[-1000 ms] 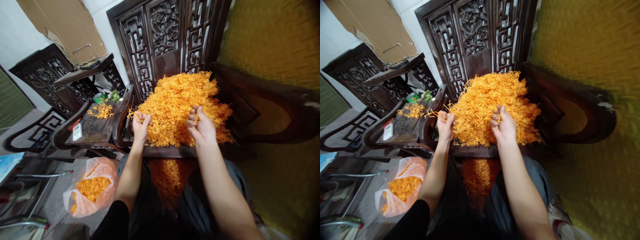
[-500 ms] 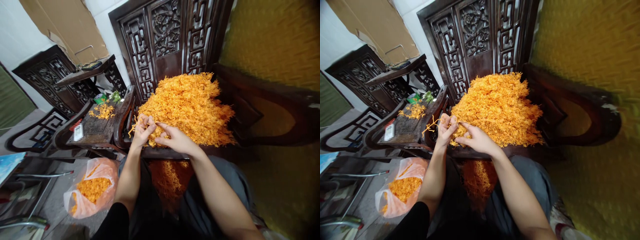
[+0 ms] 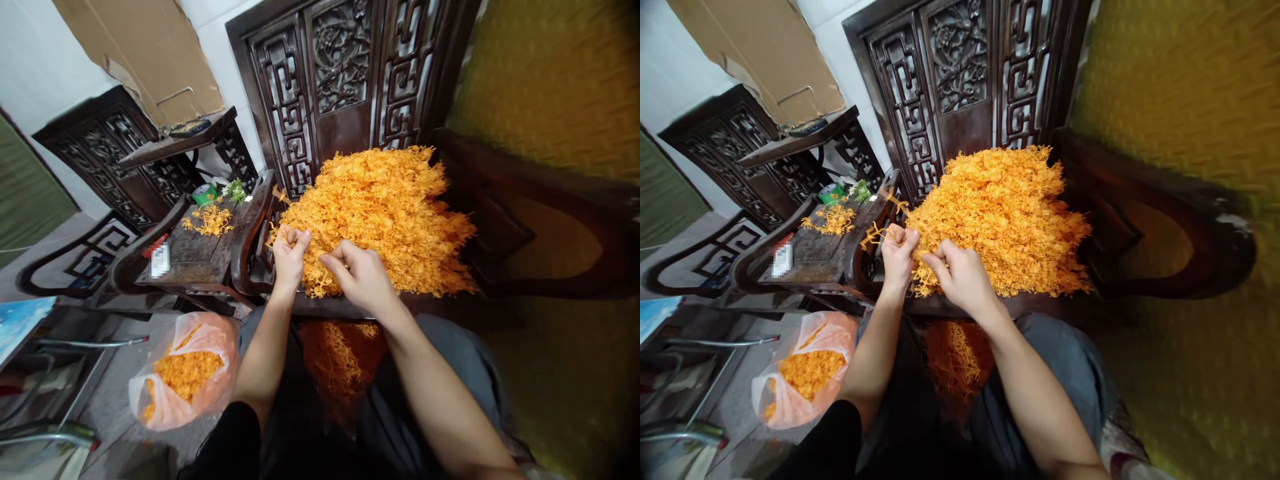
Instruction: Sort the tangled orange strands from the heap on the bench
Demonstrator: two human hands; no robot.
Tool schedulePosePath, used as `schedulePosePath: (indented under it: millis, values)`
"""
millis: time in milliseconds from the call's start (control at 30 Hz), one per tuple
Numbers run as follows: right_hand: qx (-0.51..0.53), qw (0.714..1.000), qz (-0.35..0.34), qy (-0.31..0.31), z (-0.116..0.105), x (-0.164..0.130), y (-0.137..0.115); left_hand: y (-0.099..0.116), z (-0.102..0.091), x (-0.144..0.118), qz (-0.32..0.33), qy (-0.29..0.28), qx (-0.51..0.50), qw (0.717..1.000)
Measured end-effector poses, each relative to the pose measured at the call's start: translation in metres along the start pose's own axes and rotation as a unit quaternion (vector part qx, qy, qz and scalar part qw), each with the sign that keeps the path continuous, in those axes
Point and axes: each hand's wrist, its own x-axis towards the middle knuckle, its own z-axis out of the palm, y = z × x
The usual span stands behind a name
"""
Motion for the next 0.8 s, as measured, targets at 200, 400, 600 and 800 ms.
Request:
schedulePosePath:
  millis: [200,400,600,800]
  values:
    - [0.19,0.977,0.092,-0.015,-0.019,-0.008,-0.008,-0.011,-0.01,0.02,0.068,0.113,0.022,0.991]
    - [0.38,0.906,0.181,0.041,-0.023,0.007,0.018,-0.012,-0.001,0.015,0.019,0.088,-0.034,0.995]
    - [0.456,0.862,0.212,0.065,-0.019,0.018,0.042,-0.007,-0.001,0.018,-0.02,0.107,-0.079,0.991]
    - [0.338,0.917,0.192,0.091,0.004,0.017,0.052,0.001,0.001,0.017,-0.045,0.085,-0.125,0.987]
